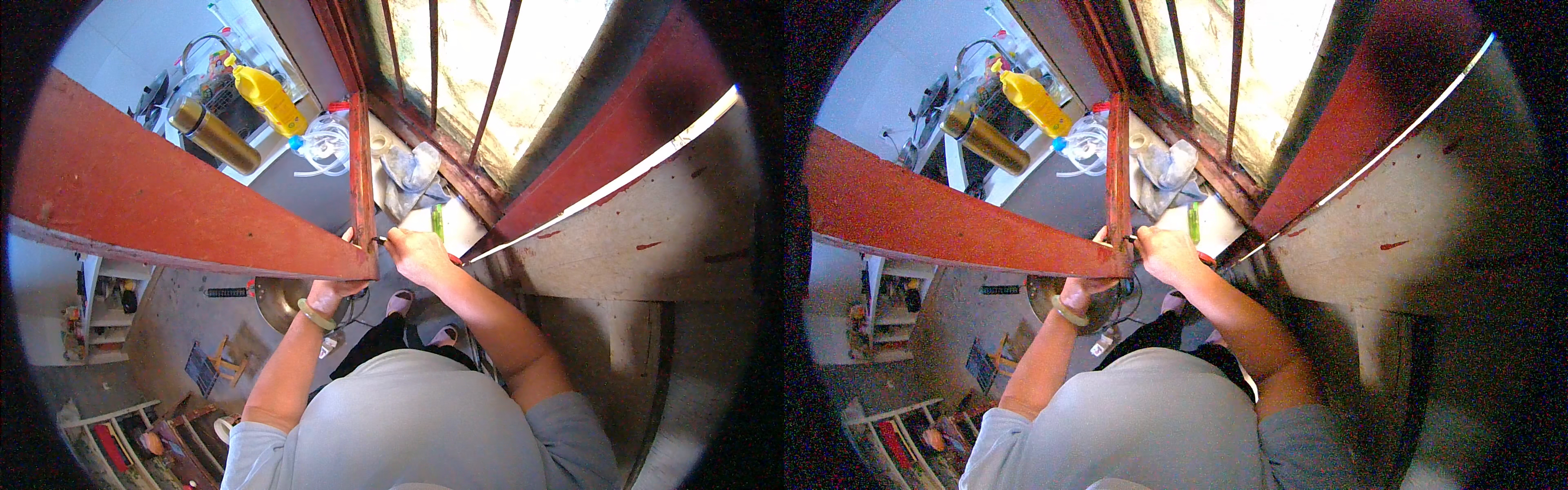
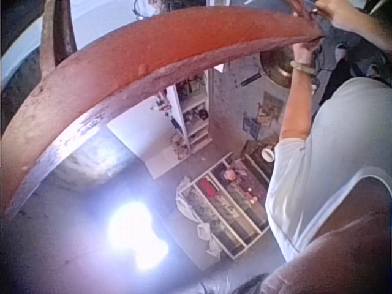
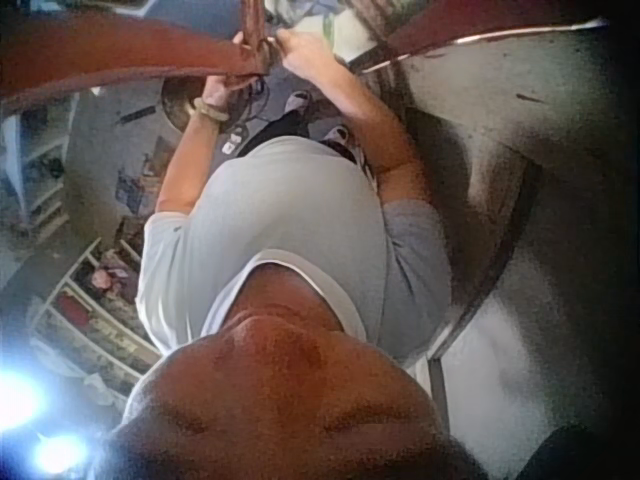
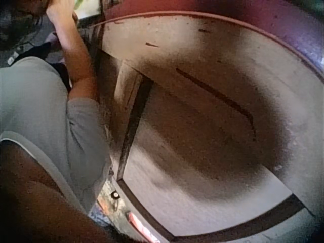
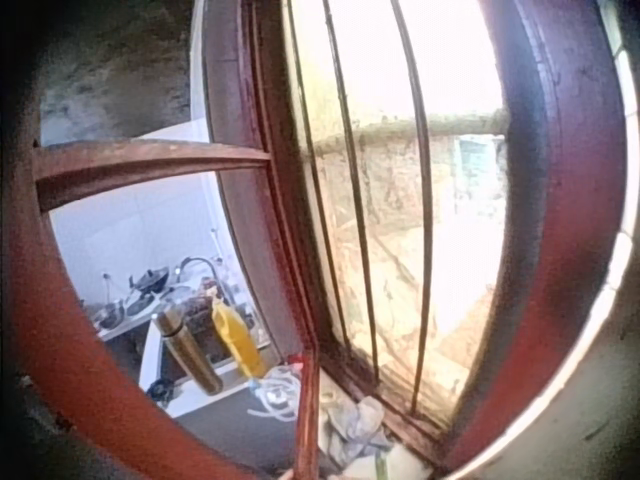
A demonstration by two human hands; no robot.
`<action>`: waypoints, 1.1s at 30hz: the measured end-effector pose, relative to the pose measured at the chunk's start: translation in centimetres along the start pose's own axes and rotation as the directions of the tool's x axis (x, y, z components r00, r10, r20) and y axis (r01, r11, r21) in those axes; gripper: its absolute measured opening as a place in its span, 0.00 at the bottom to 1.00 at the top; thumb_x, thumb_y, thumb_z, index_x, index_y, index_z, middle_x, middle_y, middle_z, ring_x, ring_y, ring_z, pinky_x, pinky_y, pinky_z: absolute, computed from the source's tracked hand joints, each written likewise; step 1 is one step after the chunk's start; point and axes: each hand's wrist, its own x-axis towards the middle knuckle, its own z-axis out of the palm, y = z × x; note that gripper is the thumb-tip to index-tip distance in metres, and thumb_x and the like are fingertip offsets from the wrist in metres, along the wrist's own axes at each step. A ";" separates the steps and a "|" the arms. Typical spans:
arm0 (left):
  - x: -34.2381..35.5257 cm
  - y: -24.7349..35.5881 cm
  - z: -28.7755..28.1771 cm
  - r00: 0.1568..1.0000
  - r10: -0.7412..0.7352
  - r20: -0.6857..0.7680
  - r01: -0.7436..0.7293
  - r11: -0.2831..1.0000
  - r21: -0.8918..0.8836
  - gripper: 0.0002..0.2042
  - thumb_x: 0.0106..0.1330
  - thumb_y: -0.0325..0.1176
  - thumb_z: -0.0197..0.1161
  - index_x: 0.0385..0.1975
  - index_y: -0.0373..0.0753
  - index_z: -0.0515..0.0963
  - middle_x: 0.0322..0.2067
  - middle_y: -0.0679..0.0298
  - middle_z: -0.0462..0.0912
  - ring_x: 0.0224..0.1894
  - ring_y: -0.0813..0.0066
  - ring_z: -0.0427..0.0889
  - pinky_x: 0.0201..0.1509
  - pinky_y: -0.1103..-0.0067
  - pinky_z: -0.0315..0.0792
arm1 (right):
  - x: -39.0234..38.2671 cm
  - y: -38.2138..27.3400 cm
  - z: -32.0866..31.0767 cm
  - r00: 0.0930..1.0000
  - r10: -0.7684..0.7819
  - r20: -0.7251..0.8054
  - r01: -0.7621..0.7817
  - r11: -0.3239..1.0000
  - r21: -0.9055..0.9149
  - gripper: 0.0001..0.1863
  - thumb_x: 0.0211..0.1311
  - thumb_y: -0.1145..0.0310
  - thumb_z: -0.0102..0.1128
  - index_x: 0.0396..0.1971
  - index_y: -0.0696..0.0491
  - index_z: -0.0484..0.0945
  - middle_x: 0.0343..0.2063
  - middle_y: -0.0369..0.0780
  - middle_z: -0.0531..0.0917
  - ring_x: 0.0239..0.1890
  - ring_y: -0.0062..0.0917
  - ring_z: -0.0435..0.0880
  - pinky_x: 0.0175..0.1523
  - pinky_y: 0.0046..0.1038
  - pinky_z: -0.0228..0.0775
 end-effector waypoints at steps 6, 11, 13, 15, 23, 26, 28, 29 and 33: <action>0.0 0.2 -0.1 0.995 0.081 0.051 -0.095 0.907 0.411 0.46 0.50 0.41 0.74 0.67 0.38 0.54 0.41 0.66 0.81 0.42 0.77 0.80 0.50 0.78 0.74 | 0.1 0.8 -0.8 0.994 0.069 -0.082 -0.066 0.997 0.033 0.11 0.62 0.62 0.53 0.27 0.55 0.71 0.23 0.48 0.79 0.29 0.46 0.81 0.35 0.44 0.72; 0.6 -0.1 -0.9 1.000 0.013 -0.013 -0.009 0.960 0.281 0.46 0.49 0.43 0.74 0.66 0.39 0.54 0.41 0.67 0.80 0.40 0.77 0.81 0.48 0.79 0.74 | -0.1 0.9 -0.3 0.994 0.060 -0.090 -0.054 0.996 0.067 0.11 0.62 0.63 0.54 0.26 0.55 0.71 0.22 0.48 0.79 0.28 0.46 0.81 0.34 0.45 0.72; 0.7 -0.5 -1.3 0.998 0.022 -0.058 -0.003 0.951 0.308 0.45 0.50 0.44 0.74 0.66 0.39 0.55 0.42 0.66 0.80 0.40 0.77 0.81 0.47 0.79 0.75 | -0.2 0.9 0.1 0.994 0.049 -0.097 -0.042 0.997 0.067 0.11 0.62 0.63 0.54 0.26 0.55 0.71 0.22 0.48 0.79 0.28 0.46 0.81 0.34 0.44 0.72; 0.8 -0.4 -1.3 0.999 -0.004 -0.054 0.020 0.955 0.295 0.45 0.50 0.45 0.73 0.66 0.40 0.55 0.43 0.66 0.79 0.40 0.77 0.81 0.47 0.79 0.75 | -0.3 1.2 0.1 0.992 0.063 -0.107 -0.056 0.996 0.064 0.11 0.62 0.63 0.54 0.25 0.55 0.71 0.22 0.48 0.79 0.28 0.46 0.81 0.34 0.44 0.72; -0.2 0.0 -1.4 0.988 0.120 0.097 -0.155 0.774 0.615 0.48 0.49 0.44 0.73 0.68 0.36 0.52 0.43 0.68 0.79 0.41 0.78 0.80 0.51 0.78 0.73 | 0.0 1.6 -0.8 0.986 0.085 -0.145 -0.073 0.994 0.085 0.11 0.62 0.64 0.54 0.26 0.56 0.71 0.24 0.49 0.79 0.28 0.47 0.81 0.34 0.44 0.72; -0.6 0.8 0.9 0.991 0.126 0.047 -0.130 0.811 0.570 0.50 0.48 0.46 0.73 0.68 0.34 0.51 0.43 0.69 0.79 0.43 0.79 0.79 0.52 0.79 0.72 | -0.1 2.0 -0.6 0.983 0.054 -0.177 -0.045 0.997 0.060 0.11 0.62 0.64 0.55 0.26 0.56 0.71 0.24 0.49 0.79 0.28 0.46 0.81 0.33 0.44 0.72; -1.0 0.8 0.7 0.985 0.166 0.040 -0.158 0.800 0.578 0.51 0.48 0.47 0.73 0.68 0.32 0.50 0.42 0.69 0.79 0.44 0.79 0.79 0.54 0.79 0.72 | 0.0 2.1 -0.6 0.978 0.066 -0.198 -0.055 0.997 0.062 0.11 0.62 0.64 0.54 0.26 0.56 0.71 0.24 0.49 0.79 0.28 0.46 0.81 0.32 0.44 0.72; -1.1 0.9 0.8 0.986 0.163 0.013 -0.141 0.805 0.576 0.51 0.47 0.47 0.73 0.68 0.32 0.51 0.42 0.69 0.79 0.43 0.79 0.79 0.53 0.79 0.72 | 0.1 2.2 -0.7 0.975 0.071 -0.211 -0.060 0.996 0.060 0.11 0.62 0.63 0.54 0.26 0.56 0.71 0.24 0.49 0.79 0.28 0.46 0.81 0.32 0.44 0.72; -2.0 2.1 2.7 0.994 0.084 -0.070 -0.045 0.895 0.443 0.52 0.46 0.50 0.72 0.67 0.30 0.52 0.42 0.68 0.79 0.43 0.80 0.79 0.50 0.81 0.74 | 0.5 2.8 -1.4 0.965 0.119 -0.235 -0.101 0.991 0.084 0.11 0.63 0.64 0.54 0.26 0.55 0.73 0.24 0.48 0.78 0.29 0.46 0.80 0.33 0.42 0.71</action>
